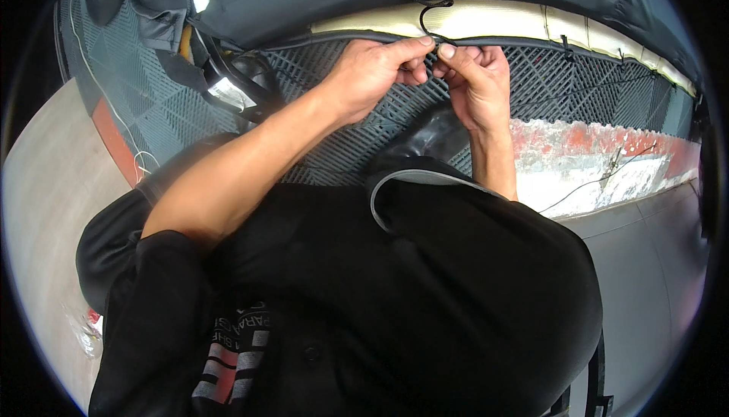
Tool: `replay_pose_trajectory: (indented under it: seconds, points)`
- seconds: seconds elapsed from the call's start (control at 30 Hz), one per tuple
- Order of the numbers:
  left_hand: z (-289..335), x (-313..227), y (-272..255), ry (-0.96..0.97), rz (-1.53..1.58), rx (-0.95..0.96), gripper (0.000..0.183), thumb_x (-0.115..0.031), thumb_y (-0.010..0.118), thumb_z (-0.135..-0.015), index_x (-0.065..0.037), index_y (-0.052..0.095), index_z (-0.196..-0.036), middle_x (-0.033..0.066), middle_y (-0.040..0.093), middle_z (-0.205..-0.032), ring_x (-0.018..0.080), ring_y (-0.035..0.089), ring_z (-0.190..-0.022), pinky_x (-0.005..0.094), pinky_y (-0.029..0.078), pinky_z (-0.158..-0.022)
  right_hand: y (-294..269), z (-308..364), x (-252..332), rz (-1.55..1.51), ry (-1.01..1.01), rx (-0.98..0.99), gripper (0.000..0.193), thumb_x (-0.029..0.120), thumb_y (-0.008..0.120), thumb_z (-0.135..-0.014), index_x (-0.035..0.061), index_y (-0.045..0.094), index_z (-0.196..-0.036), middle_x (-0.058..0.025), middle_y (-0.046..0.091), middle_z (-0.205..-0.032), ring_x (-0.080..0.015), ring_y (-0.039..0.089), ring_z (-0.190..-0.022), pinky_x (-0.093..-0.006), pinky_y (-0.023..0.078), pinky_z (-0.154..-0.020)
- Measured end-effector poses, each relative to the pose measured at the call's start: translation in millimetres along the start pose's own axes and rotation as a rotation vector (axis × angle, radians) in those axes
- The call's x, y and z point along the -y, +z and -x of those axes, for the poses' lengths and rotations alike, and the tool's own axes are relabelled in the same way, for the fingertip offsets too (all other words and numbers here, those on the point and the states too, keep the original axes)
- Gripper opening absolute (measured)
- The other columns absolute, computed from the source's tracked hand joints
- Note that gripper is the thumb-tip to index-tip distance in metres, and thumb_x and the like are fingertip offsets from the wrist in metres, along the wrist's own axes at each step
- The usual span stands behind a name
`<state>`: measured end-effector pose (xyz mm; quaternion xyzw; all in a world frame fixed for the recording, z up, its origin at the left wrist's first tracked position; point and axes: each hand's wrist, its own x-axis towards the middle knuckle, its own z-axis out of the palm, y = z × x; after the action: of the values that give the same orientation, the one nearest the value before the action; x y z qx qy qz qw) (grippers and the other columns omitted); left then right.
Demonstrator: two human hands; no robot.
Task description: The person threads and fastens black cords through the frame of a car seat to secure the upholstery.
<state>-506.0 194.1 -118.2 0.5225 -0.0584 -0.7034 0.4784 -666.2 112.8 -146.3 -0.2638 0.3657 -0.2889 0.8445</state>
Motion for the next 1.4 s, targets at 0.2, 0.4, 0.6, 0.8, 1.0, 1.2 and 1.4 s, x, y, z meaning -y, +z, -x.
replay_pose_trajectory:
  seconds: [0.2,0.4,0.6,0.8,1.0,1.2,1.4]
  points:
    - [1,-5,4,-0.019,0.014,0.032,0.021,-0.026,0.062,-0.101,-0.006,0.067,-0.096,0.0016,0.062,-0.088,0.0161,0.064,-0.089,0.0347,0.052,-0.084,5,14,-3,0.238,-0.087,-0.254,0.053,0.005,0.082,-0.082,-0.0047,0.046,-0.119,-0.0101,0.064,-0.099,-0.0140,0.064,-0.081,-0.0241,0.054,-0.074]
    - [-1,2,5,0.000,0.062,0.022,0.020,-0.026,0.063,-0.101,-0.006,0.067,-0.097,0.0013,0.063,-0.089,0.0150,0.062,-0.090,0.0342,0.051,-0.087,18,33,24,1.211,-0.930,-0.393,0.047,0.007,0.086,-0.075,0.0028,0.056,-0.110,-0.0070,0.055,-0.098,-0.0194,0.057,-0.079,-0.0332,0.048,-0.071]
    - [0,3,1,0.052,0.058,0.046,0.018,-0.024,0.062,-0.102,-0.007,0.067,-0.099,0.0003,0.062,-0.091,0.0128,0.060,-0.091,0.0345,0.051,-0.088,37,23,32,1.289,-0.737,-0.026,0.014,0.001,0.075,-0.080,0.0049,0.072,-0.093,-0.0090,0.069,-0.086,-0.0223,0.069,-0.076,-0.0320,0.055,-0.068]
    - [0,10,-1,0.007,0.135,0.017,0.023,-0.028,0.068,-0.098,-0.006,0.072,-0.098,0.0022,0.069,-0.093,0.0141,0.062,-0.089,0.0312,0.049,-0.083,39,22,32,1.307,-0.576,-0.088,0.008,0.005,0.076,-0.081,0.0029,0.071,-0.087,-0.0075,0.071,-0.076,-0.0173,0.071,-0.068,-0.0285,0.056,-0.064]
    - [-1,4,-4,-0.051,0.043,0.034,0.024,-0.027,0.067,-0.098,-0.005,0.072,-0.103,0.0023,0.068,-0.096,0.0132,0.062,-0.093,0.0326,0.049,-0.090,34,18,41,0.965,-0.081,-0.155,0.014,0.009,0.075,-0.082,-0.0017,0.074,-0.091,-0.0069,0.074,-0.078,-0.0101,0.070,-0.072,-0.0257,0.056,-0.070]
    - [-1,1,-2,-0.042,-0.109,-0.041,0.026,-0.029,0.071,-0.096,-0.004,0.073,-0.104,0.0040,0.070,-0.093,0.0129,0.062,-0.092,0.0292,0.047,-0.085,33,3,58,1.141,-0.007,0.011,0.015,0.010,0.075,-0.080,-0.0017,0.073,-0.089,-0.0046,0.073,-0.074,-0.0087,0.067,-0.069,-0.0254,0.055,-0.068]
    - [-4,-1,-2,0.038,-0.291,-0.090,0.032,-0.028,0.072,-0.095,0.001,0.072,-0.107,0.0054,0.071,-0.101,0.0135,0.062,-0.096,0.0292,0.047,-0.089,41,0,53,1.314,-0.080,0.040,0.014,0.012,0.074,-0.078,-0.0010,0.069,-0.078,-0.0076,0.068,-0.066,-0.0131,0.066,-0.061,-0.0285,0.053,-0.061]
